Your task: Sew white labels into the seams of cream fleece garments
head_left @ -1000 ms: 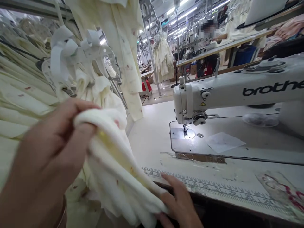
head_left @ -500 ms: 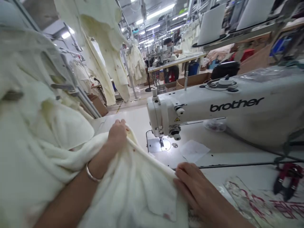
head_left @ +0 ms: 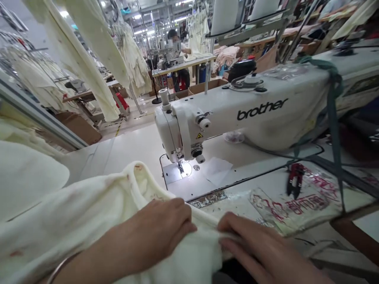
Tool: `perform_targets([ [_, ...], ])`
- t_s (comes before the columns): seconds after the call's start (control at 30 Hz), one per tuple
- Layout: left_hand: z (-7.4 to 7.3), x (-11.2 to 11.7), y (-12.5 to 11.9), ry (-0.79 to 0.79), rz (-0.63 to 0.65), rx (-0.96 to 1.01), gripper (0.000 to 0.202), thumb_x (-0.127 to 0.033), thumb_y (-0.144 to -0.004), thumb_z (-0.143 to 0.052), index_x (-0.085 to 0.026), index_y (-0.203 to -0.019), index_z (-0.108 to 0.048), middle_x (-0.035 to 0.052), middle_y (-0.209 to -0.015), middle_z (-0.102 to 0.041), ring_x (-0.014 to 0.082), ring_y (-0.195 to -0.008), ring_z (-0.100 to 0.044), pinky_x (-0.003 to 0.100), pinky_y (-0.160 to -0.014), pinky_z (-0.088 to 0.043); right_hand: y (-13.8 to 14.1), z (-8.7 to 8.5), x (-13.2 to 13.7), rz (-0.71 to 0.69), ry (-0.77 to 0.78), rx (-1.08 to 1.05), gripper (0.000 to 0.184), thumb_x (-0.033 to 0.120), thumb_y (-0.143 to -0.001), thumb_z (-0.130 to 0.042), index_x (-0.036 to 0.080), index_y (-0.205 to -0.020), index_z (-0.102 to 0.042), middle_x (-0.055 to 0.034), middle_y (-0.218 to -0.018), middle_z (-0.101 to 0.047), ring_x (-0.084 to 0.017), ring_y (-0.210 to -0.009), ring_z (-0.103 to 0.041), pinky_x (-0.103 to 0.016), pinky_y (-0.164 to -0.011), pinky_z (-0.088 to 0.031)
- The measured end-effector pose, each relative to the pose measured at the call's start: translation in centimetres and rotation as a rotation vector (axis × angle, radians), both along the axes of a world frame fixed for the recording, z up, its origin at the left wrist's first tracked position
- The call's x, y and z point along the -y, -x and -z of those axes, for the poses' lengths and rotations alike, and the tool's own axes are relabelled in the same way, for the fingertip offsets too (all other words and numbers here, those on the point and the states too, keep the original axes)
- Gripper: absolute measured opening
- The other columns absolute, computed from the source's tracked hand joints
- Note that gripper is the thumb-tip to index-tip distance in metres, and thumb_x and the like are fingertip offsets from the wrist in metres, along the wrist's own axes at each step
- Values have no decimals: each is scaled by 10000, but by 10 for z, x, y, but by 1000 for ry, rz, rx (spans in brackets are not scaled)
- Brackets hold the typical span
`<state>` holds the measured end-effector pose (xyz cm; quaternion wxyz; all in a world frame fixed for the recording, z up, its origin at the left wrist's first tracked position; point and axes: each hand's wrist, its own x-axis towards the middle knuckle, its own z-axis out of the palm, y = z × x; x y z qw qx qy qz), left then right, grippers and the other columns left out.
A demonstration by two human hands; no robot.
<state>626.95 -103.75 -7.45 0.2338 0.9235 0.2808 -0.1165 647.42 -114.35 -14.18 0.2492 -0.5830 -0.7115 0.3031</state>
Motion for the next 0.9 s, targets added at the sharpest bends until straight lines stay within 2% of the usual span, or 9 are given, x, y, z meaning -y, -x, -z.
perform_targets([
  [0.07, 17, -5, -10, -85, -7, -77, 255, -376, -957, -395, -175, -905, -544, 31, -932, -596, 195, -824, -587, 325, -693, -422, 4, 10, -7, 91, -14, 129, 146, 159, -896, -409, 213, -791, -495, -24, -805, -581, -174, -750, -576, -291, -633, -468],
  [0.13, 29, -6, -20, -136, -23, -130, 228, -369, -936, -451, -165, -931, -554, 46, -954, -595, 219, -854, -586, 339, -689, -436, 5, 14, -14, 102, -46, 200, 154, 102, -852, -443, 200, -735, -459, -32, -798, -550, -183, -762, -557, -303, -639, -456],
  [0.27, 36, 3, -36, -256, 39, -25, 244, -309, -862, -593, -146, -1036, -543, 77, -1047, -568, 259, -965, -528, 410, -809, -440, 1, 12, -17, 90, -40, 196, 185, 27, -808, -456, 190, -722, -448, -35, -822, -519, -178, -805, -540, -299, -680, -454],
  [0.4, 40, 0, -41, -157, 88, 69, 219, -246, -802, -655, -142, -960, -544, 86, -1042, -554, 247, -973, -494, 399, -849, -421, -4, 11, -19, 66, -40, 89, 169, 21, -792, -448, 182, -744, -459, -45, -886, -506, -180, -856, -522, -311, -730, -444],
  [0.5, 38, -11, -36, 1, 37, 130, 143, -202, -822, -610, -155, -928, -524, 63, -991, -567, 204, -934, -514, 347, -839, -417, -10, 5, -29, 26, -9, -52, 114, 75, -774, -485, 186, -755, -471, -22, -862, -531, -168, -840, -516, -291, -724, -414],
  [0.63, 25, -24, -25, 191, -95, 215, 159, -278, -849, -593, -197, -967, -525, 9, -978, -602, 154, -860, -543, 276, -767, -413, -15, -13, -49, 17, 201, -164, 32, 174, -751, -527, 190, -725, -516, 23, -729, -546, -126, -673, -485, -246, -598, -353],
  [0.77, 16, -30, -19, 217, -111, 209, 299, -437, -847, -576, -225, -1059, -582, 18, -1022, -634, 172, -892, -564, 277, -761, -409, -16, -28, -60, -14, 188, -200, 78, 187, -751, -522, 187, -677, -497, 38, -668, -522, -106, -634, -459, -224, -555, -319],
  [0.9, 17, -27, -21, 197, -170, 242, 241, -396, -887, -500, -206, -921, -644, 0, -866, -665, 149, -791, -576, 265, -729, -405, -16, -32, -59, -30, 168, -125, 85, 178, -754, -515, 181, -672, -493, 48, -651, -521, -71, -518, -377, -219, -507, -274],
])
